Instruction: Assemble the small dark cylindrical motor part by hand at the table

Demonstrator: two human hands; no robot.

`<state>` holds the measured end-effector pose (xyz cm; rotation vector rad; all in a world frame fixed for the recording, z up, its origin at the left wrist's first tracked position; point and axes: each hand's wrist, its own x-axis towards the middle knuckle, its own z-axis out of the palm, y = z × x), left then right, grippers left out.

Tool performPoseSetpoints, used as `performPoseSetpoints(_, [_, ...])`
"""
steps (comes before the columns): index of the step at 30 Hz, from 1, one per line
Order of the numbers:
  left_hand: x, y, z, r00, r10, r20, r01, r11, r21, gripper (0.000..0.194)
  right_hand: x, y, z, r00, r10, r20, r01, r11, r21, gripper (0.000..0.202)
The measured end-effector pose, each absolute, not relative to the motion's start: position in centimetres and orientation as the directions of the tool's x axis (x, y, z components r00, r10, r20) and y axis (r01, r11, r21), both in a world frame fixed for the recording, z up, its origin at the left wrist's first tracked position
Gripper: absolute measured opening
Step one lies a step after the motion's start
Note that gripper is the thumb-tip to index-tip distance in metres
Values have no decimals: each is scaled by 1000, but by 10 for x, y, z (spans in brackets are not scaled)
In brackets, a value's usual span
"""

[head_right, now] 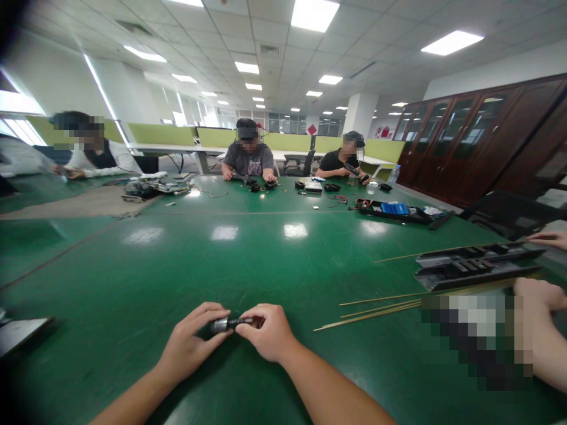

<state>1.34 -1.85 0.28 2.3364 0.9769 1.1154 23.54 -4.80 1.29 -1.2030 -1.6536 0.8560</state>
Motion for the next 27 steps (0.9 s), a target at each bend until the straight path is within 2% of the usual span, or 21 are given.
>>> performPoseSetpoints(27, [12, -17, 4, 415, 732, 540, 446, -681, 581, 28, 235, -47, 13, -101, 965, 240, 308, 260, -915, 11])
